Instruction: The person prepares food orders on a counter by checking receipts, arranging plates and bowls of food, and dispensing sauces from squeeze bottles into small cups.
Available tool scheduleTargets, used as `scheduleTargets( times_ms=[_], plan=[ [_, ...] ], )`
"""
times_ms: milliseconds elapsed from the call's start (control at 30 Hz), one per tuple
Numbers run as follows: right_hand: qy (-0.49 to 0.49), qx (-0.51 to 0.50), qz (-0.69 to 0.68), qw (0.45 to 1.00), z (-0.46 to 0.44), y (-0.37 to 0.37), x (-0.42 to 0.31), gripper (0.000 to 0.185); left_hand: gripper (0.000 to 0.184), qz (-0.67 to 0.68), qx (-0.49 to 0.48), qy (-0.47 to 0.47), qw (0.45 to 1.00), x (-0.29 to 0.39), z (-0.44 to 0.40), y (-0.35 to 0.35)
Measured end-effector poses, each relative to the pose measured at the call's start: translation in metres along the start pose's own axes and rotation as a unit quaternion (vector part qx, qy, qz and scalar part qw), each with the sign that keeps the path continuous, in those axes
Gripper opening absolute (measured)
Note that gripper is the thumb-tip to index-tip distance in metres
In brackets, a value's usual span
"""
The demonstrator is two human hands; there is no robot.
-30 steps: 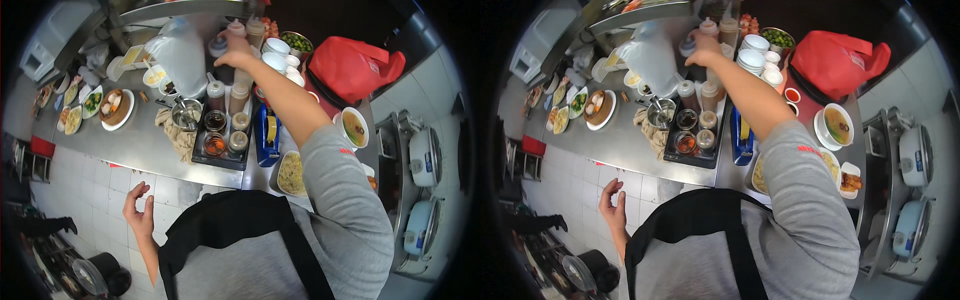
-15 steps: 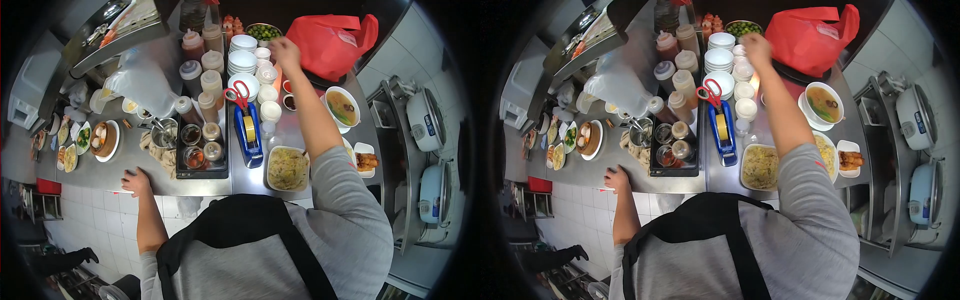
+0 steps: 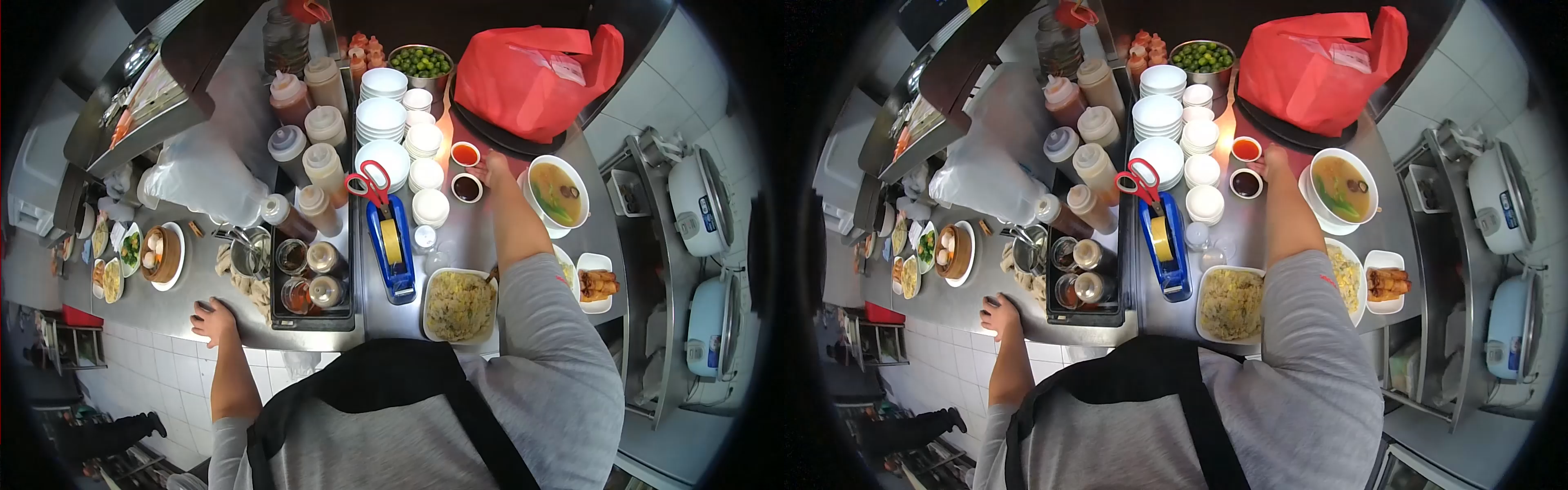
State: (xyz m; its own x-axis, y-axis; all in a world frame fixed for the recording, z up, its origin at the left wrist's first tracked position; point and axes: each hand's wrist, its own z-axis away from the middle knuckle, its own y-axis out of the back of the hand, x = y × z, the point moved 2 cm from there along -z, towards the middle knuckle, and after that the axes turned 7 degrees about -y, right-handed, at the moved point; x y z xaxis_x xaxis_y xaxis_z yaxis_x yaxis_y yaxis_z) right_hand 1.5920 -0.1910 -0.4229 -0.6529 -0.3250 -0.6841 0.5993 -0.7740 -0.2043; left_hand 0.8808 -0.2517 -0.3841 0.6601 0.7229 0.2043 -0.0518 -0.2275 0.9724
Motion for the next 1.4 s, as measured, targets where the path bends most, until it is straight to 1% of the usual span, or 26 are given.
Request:
scheduleTargets(
  times_ms=[67, 167, 400, 500, 533, 567, 600, 633, 700, 733, 767, 800, 867, 900, 933, 967, 1033, 1133, 1233, 1267, 1367, 1400],
  plan=[
    [0.008, -0.005, -0.019, 1.000, -0.008, -0.011, 0.000, 0.036, 0.054, 0.001, 0.003, 0.000, 1.000, 0.000, 0.000, 0.000],
    [0.018, -0.029, -0.020, 0.999, -0.012, -0.029, -0.006, 0.034, 0.054, -0.001, 0.003, 0.000, 1.000, 0.001, 0.000, -0.001],
    [0.047, -0.006, -0.012, 0.999, -0.040, -0.059, -0.012, 0.037, 0.054, -0.006, 0.008, -0.006, 1.000, 0.001, -0.002, -0.002],
    [0.084, 0.039, 0.134, 0.987, 0.000, -0.054, -0.025, 0.040, 0.055, -0.005, 0.012, -0.011, 1.000, 0.001, -0.002, -0.003],
    [0.100, -0.009, 0.194, 0.976, 0.019, -0.046, -0.029, 0.053, 0.055, -0.004, 0.014, -0.013, 1.000, 0.001, -0.001, -0.003],
    [0.178, -0.019, 0.306, 0.935, 0.034, -0.036, -0.029, 0.060, 0.054, -0.001, 0.014, -0.021, 1.000, 0.003, 0.000, -0.003],
    [0.253, -0.031, 0.414, 0.874, 0.048, -0.026, -0.026, 0.069, 0.054, 0.002, 0.014, -0.026, 1.000, 0.004, 0.000, -0.003],
    [0.323, -0.050, 0.513, 0.794, 0.065, -0.017, -0.021, 0.078, 0.054, 0.002, 0.016, -0.026, 1.000, 0.003, 0.001, -0.001],
    [0.290, -0.023, 0.621, 0.727, 0.103, -0.007, -0.007, 0.100, 0.054, 0.014, 0.016, -0.050, 0.999, -0.001, -0.001, -0.003],
    [0.290, -0.024, 0.661, 0.692, 0.112, -0.002, 0.002, 0.108, 0.054, -0.002, 0.011, -0.079, 0.997, -0.013, -0.016, -0.020],
    [0.325, -0.017, 0.685, 0.652, 0.101, 0.008, 0.016, 0.112, 0.054, 0.012, 0.003, -0.077, 0.997, -0.009, -0.008, -0.010],
    [0.300, 0.001, 0.686, 0.663, 0.114, 0.006, 0.023, 0.114, 0.055, 0.025, -0.003, -0.040, 0.999, -0.001, 0.000, -0.001],
    [0.338, 0.038, 0.681, 0.649, 0.120, 0.005, 0.036, 0.107, 0.057, 0.044, -0.025, -0.028, 0.998, 0.002, 0.004, 0.009],
    [0.374, 0.046, 0.666, 0.644, 0.109, 0.007, 0.041, 0.102, 0.056, 0.053, -0.021, -0.022, 0.998, 0.003, 0.004, 0.011],
    [0.357, 0.045, 0.653, 0.667, 0.113, 0.003, 0.040, 0.101, 0.056, 0.054, -0.011, -0.016, 0.998, 0.004, 0.006, 0.014],
    [0.337, 0.048, 0.640, 0.689, 0.118, -0.001, 0.038, 0.100, 0.056, 0.056, -0.002, -0.015, 0.998, 0.006, 0.008, 0.016],
    [0.382, 0.055, 0.614, 0.688, 0.110, -0.010, 0.039, 0.097, 0.056, 0.052, 0.010, -0.025, 0.998, 0.006, 0.009, 0.019],
    [0.405, 0.061, 0.594, 0.693, 0.090, -0.025, 0.035, 0.096, 0.056, 0.026, 0.050, -0.050, 0.997, 0.003, 0.007, 0.012],
    [0.413, 0.038, 0.579, 0.701, 0.076, -0.042, 0.028, 0.096, 0.055, 0.035, 0.057, -0.053, 0.996, 0.002, 0.005, 0.011],
    [0.400, 0.047, 0.584, 0.705, 0.073, -0.046, 0.026, 0.095, 0.056, 0.034, 0.052, -0.050, 0.997, 0.000, 0.004, 0.009],
    [0.401, 0.018, 0.566, 0.721, 0.063, -0.053, 0.021, 0.095, 0.056, 0.043, 0.047, -0.051, 0.997, -0.001, 0.005, 0.011],
    [0.407, 0.019, 0.571, 0.713, 0.059, -0.053, 0.021, 0.096, 0.056, 0.045, 0.036, -0.051, 0.997, 0.000, 0.009, 0.016]
  ],
)
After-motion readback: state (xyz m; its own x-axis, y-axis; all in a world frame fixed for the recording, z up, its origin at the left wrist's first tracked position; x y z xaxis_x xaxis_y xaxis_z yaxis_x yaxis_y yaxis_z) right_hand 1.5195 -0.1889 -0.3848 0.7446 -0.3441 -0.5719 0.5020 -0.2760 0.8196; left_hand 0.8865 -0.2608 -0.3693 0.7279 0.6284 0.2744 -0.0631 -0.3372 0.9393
